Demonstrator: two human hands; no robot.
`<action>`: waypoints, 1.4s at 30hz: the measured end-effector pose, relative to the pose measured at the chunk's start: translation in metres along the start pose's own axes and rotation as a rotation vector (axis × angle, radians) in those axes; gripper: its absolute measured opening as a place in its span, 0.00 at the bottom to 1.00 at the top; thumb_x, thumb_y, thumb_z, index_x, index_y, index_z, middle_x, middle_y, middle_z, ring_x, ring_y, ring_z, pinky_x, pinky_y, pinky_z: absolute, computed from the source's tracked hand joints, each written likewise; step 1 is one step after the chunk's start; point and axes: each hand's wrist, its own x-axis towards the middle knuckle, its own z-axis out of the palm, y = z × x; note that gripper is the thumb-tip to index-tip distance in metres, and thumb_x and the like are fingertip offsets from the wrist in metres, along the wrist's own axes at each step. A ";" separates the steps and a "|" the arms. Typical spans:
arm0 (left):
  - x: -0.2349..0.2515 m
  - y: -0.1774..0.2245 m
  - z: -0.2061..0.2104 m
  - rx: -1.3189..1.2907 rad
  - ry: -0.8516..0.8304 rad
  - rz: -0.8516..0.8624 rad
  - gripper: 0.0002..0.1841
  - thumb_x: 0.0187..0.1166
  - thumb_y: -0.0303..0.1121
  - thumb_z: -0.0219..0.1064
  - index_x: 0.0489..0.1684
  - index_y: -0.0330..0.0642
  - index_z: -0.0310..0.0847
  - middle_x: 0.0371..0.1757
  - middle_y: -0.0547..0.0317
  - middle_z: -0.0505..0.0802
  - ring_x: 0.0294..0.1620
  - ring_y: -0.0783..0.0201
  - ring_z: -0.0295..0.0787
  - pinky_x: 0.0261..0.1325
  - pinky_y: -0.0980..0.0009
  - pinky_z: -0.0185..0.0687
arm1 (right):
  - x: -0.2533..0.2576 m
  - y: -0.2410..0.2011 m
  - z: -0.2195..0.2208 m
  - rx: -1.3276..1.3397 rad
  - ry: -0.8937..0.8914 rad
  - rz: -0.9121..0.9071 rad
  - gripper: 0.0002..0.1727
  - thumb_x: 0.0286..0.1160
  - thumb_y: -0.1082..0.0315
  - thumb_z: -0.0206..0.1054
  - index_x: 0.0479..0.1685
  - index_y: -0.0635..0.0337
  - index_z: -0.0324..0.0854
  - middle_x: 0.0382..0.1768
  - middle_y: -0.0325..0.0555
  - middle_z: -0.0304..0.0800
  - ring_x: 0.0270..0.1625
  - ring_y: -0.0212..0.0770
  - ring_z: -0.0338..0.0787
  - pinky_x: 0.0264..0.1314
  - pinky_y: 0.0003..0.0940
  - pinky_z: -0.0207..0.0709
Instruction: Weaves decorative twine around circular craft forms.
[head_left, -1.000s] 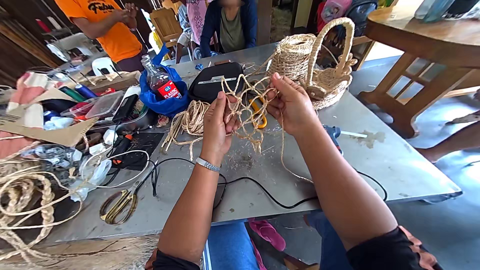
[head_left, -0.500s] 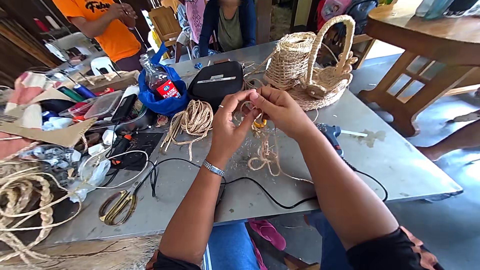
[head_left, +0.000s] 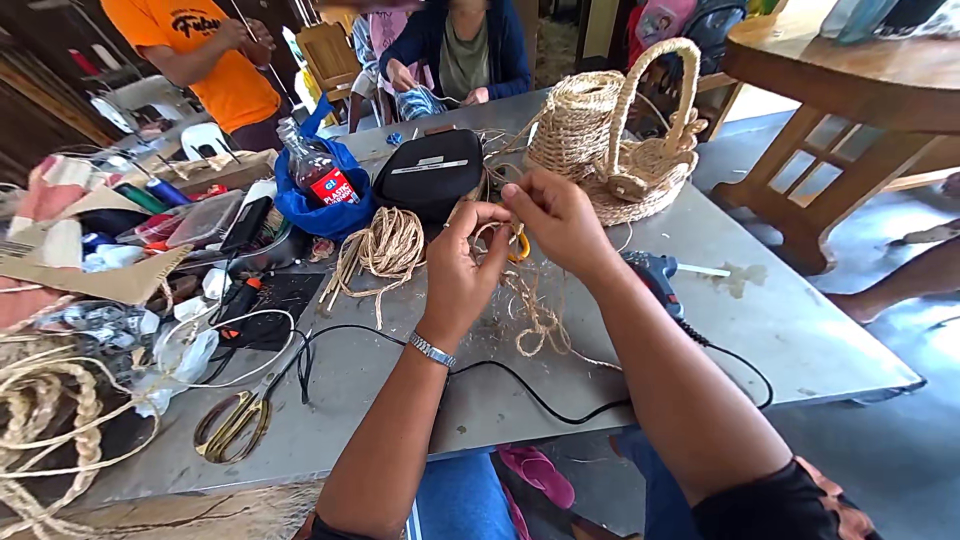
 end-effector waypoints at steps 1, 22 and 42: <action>0.000 0.001 0.001 0.012 0.004 0.013 0.10 0.79 0.23 0.67 0.56 0.34 0.81 0.53 0.54 0.91 0.50 0.65 0.90 0.55 0.67 0.89 | 0.000 0.001 0.002 -0.066 0.015 -0.017 0.20 0.91 0.55 0.57 0.36 0.61 0.84 0.21 0.37 0.78 0.23 0.28 0.76 0.29 0.28 0.71; -0.006 0.007 0.008 0.011 0.033 0.023 0.03 0.66 0.23 0.69 0.32 0.40 0.84 0.36 0.61 0.91 0.39 0.68 0.87 0.42 0.71 0.84 | -0.002 -0.002 0.007 -0.251 0.145 0.097 0.30 0.85 0.51 0.62 0.09 0.55 0.74 0.11 0.34 0.69 0.17 0.32 0.70 0.25 0.38 0.63; -0.004 -0.004 -0.009 0.135 0.037 -0.044 0.08 0.86 0.32 0.63 0.53 0.37 0.80 0.41 0.55 0.90 0.40 0.67 0.89 0.47 0.67 0.87 | -0.003 -0.016 -0.011 0.268 -0.115 0.228 0.07 0.73 0.64 0.77 0.39 0.58 0.91 0.28 0.33 0.92 0.20 0.20 0.77 0.22 0.18 0.68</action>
